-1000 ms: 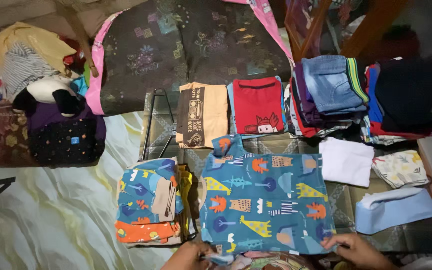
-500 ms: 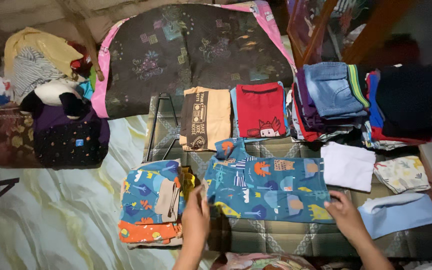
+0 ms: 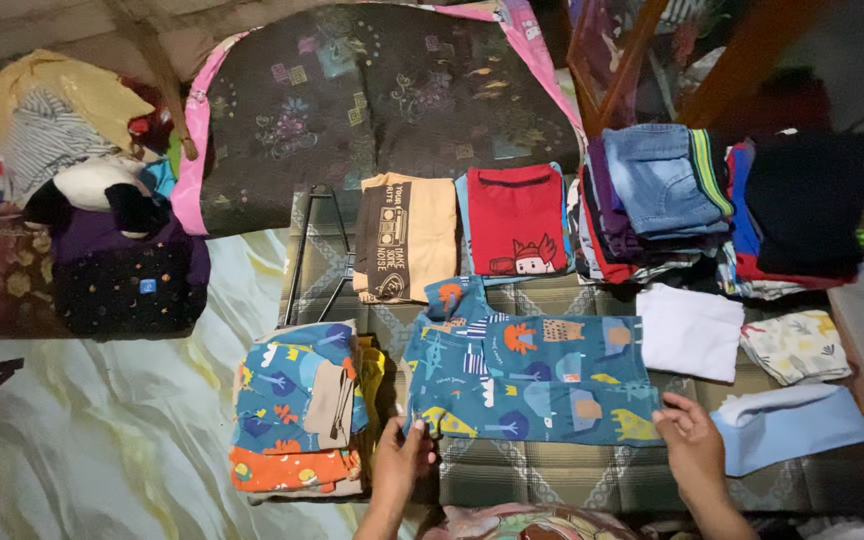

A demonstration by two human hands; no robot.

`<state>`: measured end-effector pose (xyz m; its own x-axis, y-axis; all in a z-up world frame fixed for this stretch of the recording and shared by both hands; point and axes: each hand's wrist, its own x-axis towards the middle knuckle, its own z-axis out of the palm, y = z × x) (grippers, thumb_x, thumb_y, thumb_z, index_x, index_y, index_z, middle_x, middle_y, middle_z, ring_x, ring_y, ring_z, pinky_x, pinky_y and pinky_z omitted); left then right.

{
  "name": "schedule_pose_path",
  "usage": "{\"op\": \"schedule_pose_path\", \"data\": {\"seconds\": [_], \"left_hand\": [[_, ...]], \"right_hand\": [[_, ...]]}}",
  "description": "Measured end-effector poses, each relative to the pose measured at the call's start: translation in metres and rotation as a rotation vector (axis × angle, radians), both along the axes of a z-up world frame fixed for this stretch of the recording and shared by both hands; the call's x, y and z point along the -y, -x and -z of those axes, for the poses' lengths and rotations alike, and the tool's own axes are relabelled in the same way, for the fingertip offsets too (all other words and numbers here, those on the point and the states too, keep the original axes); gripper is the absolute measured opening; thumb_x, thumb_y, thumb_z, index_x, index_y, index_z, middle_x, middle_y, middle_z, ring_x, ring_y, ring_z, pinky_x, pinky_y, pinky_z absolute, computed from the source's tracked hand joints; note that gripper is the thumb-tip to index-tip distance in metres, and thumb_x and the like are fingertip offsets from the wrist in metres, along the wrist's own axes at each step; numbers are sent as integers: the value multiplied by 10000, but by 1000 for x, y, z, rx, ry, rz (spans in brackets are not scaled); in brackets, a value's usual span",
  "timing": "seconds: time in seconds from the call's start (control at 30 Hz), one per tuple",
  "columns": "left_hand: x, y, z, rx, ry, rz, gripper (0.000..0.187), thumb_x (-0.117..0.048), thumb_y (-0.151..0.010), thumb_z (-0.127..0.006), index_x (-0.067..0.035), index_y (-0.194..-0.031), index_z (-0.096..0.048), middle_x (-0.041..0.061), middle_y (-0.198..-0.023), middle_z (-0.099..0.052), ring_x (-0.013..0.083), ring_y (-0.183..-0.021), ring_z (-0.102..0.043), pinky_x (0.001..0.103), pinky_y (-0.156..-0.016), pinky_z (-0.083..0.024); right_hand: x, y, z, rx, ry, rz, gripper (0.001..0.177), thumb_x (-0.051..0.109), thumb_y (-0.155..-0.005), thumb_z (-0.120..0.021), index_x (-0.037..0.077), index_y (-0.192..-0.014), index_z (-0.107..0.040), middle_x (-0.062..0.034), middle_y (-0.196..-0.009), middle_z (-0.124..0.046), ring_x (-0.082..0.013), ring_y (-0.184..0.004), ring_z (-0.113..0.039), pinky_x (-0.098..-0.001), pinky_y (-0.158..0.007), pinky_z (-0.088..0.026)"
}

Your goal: The person sorts various garments on a flat surface, picking them up and placing them into different stacks.

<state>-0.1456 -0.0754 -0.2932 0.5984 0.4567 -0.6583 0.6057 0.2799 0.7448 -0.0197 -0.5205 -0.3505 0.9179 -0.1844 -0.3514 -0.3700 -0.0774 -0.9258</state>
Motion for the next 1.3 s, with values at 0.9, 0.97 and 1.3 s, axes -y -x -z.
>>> {"op": "schedule_pose_path", "data": {"seconds": [0.9, 0.97, 1.3], "left_hand": [[27, 41, -21, -164, -481, -10, 597, -158, -826, -746, -126, -1388, -549, 126, -1115, -788, 245, -795, -750, 372, -747, -586], [32, 41, -37, -97, -748, 103, 668, -165, -785, -769, -105, -1407, -535, 173, -1237, -701, 328, -917, -697, 421, -746, -564], [56, 9, -40, 493, -1166, 728, 481, -183, -913, -643, -110, -1378, -542, 101, -1434, -561, 319, -1330, -552, 465, -1108, -405]], "right_hand": [[12, 24, -7, 39, 607, -193, 385, 164, -947, -656, 43, -1308, -605, -115, -882, -736, -231, -779, -690, -333, -743, -522], [4, 27, -22, 28, 654, -184, 409, 184, -942, -652, 43, -1322, -595, -132, -935, -732, -277, -838, -702, -372, -771, -530], [-90, 44, -43, 506, 1003, -985, 551, 289, -798, -711, 92, -1286, -549, -135, -1397, -551, -334, -1349, -478, -493, -1109, -378]]}}
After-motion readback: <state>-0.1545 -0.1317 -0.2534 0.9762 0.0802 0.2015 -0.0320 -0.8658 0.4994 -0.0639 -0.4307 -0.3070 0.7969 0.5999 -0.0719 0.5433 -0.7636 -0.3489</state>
